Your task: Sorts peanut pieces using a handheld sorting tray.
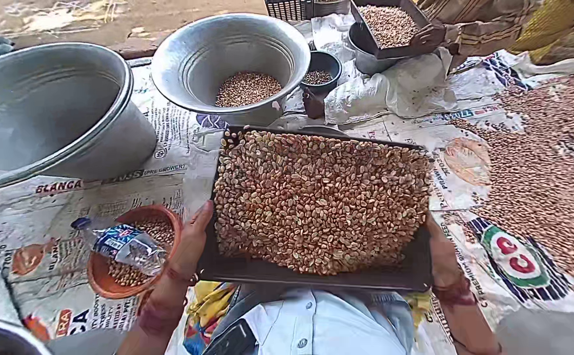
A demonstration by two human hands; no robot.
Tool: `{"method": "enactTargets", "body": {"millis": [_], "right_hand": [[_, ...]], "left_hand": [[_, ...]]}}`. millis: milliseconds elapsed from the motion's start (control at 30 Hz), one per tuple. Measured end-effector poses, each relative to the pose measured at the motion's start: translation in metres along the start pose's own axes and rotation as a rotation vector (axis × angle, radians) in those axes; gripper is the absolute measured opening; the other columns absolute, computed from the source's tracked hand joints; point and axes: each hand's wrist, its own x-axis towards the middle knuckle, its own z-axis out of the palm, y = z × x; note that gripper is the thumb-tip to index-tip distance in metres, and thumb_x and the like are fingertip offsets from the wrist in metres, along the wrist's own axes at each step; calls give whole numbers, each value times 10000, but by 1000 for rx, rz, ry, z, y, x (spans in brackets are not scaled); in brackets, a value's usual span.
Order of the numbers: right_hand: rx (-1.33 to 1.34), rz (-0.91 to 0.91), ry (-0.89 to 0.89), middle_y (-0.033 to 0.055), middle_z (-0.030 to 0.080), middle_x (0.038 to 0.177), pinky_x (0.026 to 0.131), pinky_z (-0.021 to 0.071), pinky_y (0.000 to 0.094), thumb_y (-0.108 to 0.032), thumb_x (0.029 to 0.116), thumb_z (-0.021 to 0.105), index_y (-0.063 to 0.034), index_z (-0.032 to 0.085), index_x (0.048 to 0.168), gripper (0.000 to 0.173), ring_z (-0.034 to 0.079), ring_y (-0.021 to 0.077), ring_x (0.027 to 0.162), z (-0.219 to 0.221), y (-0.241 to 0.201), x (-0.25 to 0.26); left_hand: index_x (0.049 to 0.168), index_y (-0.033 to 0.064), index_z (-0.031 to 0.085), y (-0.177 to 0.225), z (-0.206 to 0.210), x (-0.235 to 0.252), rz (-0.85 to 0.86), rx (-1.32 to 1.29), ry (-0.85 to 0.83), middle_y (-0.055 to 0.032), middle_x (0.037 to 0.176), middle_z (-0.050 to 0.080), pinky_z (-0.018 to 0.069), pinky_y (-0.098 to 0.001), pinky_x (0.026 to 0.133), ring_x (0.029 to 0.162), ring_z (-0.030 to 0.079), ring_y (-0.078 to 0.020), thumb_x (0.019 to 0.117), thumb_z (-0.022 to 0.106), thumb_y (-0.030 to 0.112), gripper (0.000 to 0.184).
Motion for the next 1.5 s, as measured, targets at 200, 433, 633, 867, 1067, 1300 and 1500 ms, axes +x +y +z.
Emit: {"method": "enactTargets", "body": {"millis": [200, 433, 633, 867, 1067, 1300, 1500], "right_hand": [[89, 240, -28, -32, 739, 1073, 835, 598, 210, -242, 1138, 231, -95, 585, 1311, 420, 703, 1, 952, 0, 19, 2], [31, -1, 122, -93, 719, 1150, 949, 562, 180, -237, 1109, 286, -78, 545, 1329, 375, 670, -42, 1058, 3, -23, -15], [-26, 147, 5, 35, 687, 1233, 961, 554, 250, -253, 1126, 296, -20, 540, 1392, 429, 655, 25, 1095, -7, 25, 18], [-5, 23, 112, -72, 694, 1222, 997, 538, 188, -260, 1126, 268, -65, 522, 1389, 414, 643, -40, 1119, -6, -18, -14], [-34, 62, 45, 2, 697, 1204, 987, 534, 242, -200, 1126, 285, -12, 568, 1362, 414, 647, 14, 1098, -19, 21, 14], [2, 117, 44, -60, 718, 1134, 923, 578, 210, -229, 1136, 221, -81, 550, 1346, 417, 681, -20, 1032, -8, 0, -4], [-53, -53, 55, -116, 694, 1201, 1012, 530, 193, -316, 1123, 268, -85, 527, 1358, 419, 638, -51, 1122, -7, -11, -7]], "left_hand": [[1201, 105, 633, -20, 8, 1, -240, -12, -50, 75, 916, 714, 591, -188, 720, 804, 685, 28, 1134, 275, 298, 412], [1155, 223, 608, 22, -2, -16, 190, -17, 46, 245, 1012, 707, 549, -137, 918, 984, 656, 113, 1108, 297, 255, 317], [1264, -10, 600, -21, 25, 22, -116, 141, -74, 9, 1050, 679, 539, -182, 852, 917, 638, 48, 1128, 296, 264, 432], [1102, 164, 631, 11, 11, -8, 91, -29, 7, 178, 912, 714, 585, -151, 813, 867, 679, 81, 1113, 278, 226, 359], [1102, 24, 641, -24, 27, 12, 3, 56, -21, 88, 909, 676, 540, -166, 831, 859, 634, 69, 1108, 304, 193, 377], [1162, 63, 636, -6, 18, -4, -88, 19, -17, 80, 943, 708, 584, -186, 799, 859, 677, 41, 1128, 276, 238, 402], [1041, 193, 667, 9, 1, -6, 222, -35, 22, 188, 939, 717, 561, -176, 892, 929, 667, 76, 1096, 324, 214, 349]]}}
